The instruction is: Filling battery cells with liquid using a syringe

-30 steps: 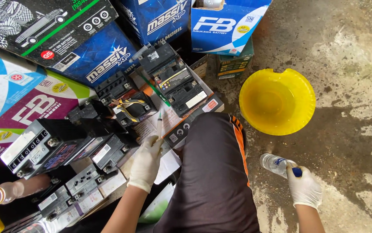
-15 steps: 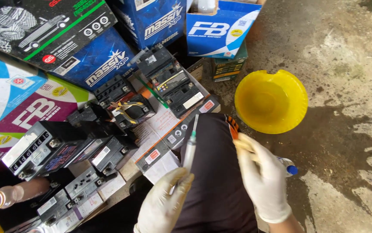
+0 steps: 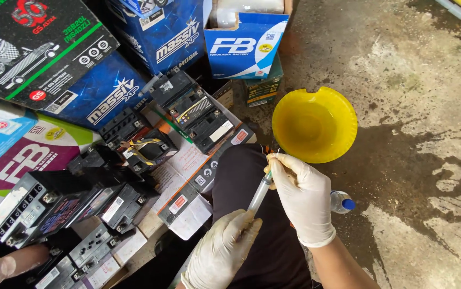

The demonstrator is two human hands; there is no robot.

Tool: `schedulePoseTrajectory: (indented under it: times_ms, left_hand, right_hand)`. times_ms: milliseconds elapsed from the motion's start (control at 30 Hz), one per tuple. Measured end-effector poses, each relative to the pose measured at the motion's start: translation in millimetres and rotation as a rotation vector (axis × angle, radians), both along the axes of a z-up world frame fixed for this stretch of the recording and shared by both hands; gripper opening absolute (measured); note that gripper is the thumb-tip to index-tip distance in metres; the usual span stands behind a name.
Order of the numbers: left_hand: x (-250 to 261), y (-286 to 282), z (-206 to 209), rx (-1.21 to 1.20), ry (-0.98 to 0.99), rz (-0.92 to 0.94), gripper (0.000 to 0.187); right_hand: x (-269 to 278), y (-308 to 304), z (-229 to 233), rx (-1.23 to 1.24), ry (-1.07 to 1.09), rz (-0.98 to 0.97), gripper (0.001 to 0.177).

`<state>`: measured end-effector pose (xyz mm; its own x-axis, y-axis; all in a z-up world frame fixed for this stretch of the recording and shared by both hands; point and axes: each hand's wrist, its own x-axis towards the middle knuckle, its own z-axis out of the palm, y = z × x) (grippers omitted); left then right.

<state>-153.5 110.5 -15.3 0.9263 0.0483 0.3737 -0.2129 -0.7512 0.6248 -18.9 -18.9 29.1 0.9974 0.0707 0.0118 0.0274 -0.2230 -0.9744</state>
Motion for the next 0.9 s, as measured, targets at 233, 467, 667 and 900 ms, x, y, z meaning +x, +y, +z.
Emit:
schedulePoseTrajectory:
  times_ms: [233,467,667,900]
  left_hand:
    - [16.1,5.4,18.4,-0.174,0.188,-0.126,0.036]
    - [51.7,-0.6,19.0,-0.010,0.023,-0.166,0.029]
    - [84.3,-17.7,-3.1,-0.127,0.027,-0.213,0.028]
    - [120.2,-35.0,-9.8,-0.178,0.303,0.042,0.036]
  right_hand:
    - [6.8,-12.1,-16.9,0.163,0.018,-0.028,0.023]
    - [0.1,-41.3,-19.9,-0.375,-0.393,0.361,0.058]
    - [7.5,-58.0,-54.0,-0.452,-0.402,0.553,0.060]
    - [32.9,-59.2,-82.5,-0.314,-0.404,0.301,0.051]
